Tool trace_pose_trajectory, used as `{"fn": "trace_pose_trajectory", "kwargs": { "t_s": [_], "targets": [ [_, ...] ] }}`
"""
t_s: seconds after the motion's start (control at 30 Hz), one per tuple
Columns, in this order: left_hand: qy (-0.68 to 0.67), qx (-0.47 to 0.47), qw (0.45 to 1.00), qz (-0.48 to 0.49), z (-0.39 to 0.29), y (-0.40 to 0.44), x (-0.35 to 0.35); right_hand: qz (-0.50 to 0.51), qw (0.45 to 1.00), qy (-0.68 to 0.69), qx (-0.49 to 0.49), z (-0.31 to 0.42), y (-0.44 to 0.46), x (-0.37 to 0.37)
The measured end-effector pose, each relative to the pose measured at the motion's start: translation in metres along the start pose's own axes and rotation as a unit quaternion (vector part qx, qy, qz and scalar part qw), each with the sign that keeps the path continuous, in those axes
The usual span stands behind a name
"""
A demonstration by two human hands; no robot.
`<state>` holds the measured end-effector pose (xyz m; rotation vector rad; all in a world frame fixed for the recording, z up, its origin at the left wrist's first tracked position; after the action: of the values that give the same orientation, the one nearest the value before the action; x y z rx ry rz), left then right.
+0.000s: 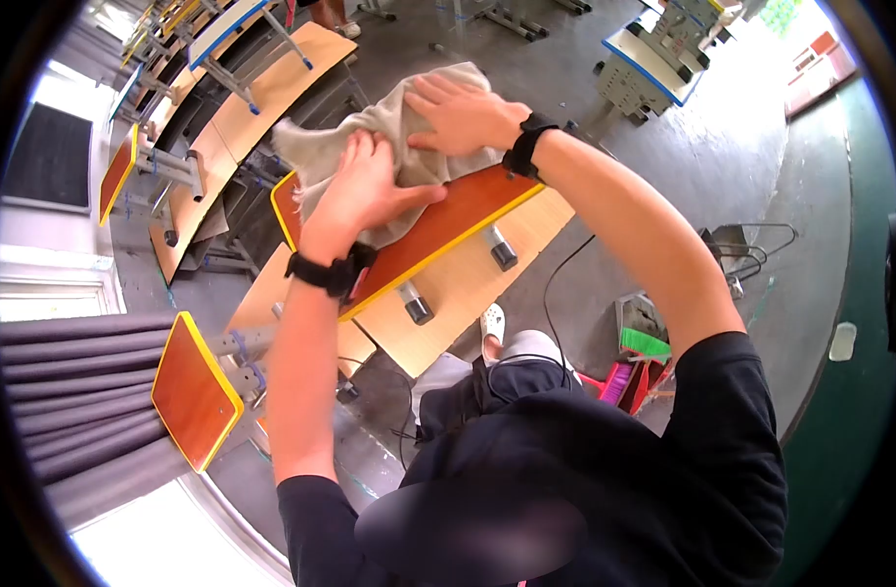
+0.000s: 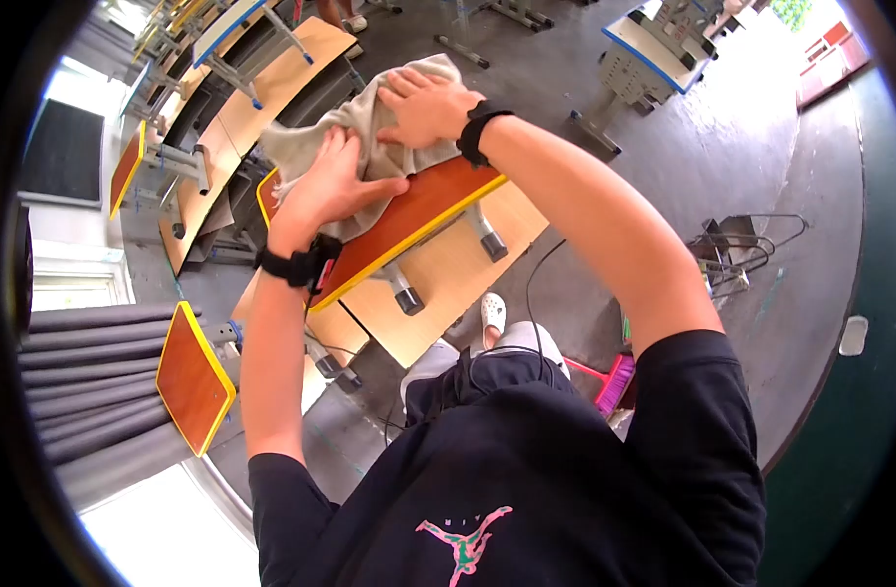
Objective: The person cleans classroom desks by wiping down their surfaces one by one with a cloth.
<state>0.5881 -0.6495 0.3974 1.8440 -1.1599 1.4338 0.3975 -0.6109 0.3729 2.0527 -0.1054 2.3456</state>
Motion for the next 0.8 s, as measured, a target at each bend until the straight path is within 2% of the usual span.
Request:
{"fn": "trace_pose_trajectory", "kwargs": {
  "t_s": [0.1, 0.17, 0.23, 0.3, 0.47, 0.57, 0.67, 0.8],
  "targets": [
    [-0.014, -0.043, 0.999, 0.0, -0.031, 0.022, -0.014, -0.033, 0.999, -0.029, -0.022, -0.021, -0.024, 0.01],
    [0.01, -0.072, 0.996, -0.047, -0.046, 0.027, -0.02, 0.002, 0.996, 0.072, -0.057, -0.028, -0.045, 0.018],
    [0.005, -0.103, 0.993, -0.064, -0.054, 0.022, -0.025, -0.055, 0.998, 0.031, -0.017, -0.031, -0.061, 0.007],
    [0.029, -0.15, 0.986, -0.063, -0.063, 0.002, -0.028, -0.101, 0.995, 0.015, 0.001, -0.026, -0.086, -0.002],
    [0.026, -0.186, 0.978, -0.093, -0.078, -0.071, -0.043, -0.14, 0.989, 0.048, -0.017, 0.009, -0.157, -0.001],
    [0.038, -0.146, 0.982, -0.114, -0.088, -0.113, -0.044, -0.129, 0.989, 0.063, -0.027, 0.04, -0.189, 0.002],
    [0.022, -0.088, 0.991, -0.096, -0.086, -0.144, -0.046, -0.112, 0.99, 0.086, -0.027, 0.072, -0.204, -0.002],
    [0.016, -0.02, 0.993, -0.117, -0.068, -0.18, -0.045, -0.088, 0.983, 0.152, 0.044, 0.126, -0.194, -0.012]
  ]
}}
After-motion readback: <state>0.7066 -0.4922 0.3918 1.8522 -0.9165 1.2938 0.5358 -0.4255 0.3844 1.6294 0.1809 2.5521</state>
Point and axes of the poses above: each hand's wrist, its own y-axis towards the middle knuckle, its own x-axis out of the back of the hand, z = x × y, the point moved 2 cm from there along y, towards the middle knuckle, and after that the axes turned 7 degrees about -x, right-handed, at the moved point
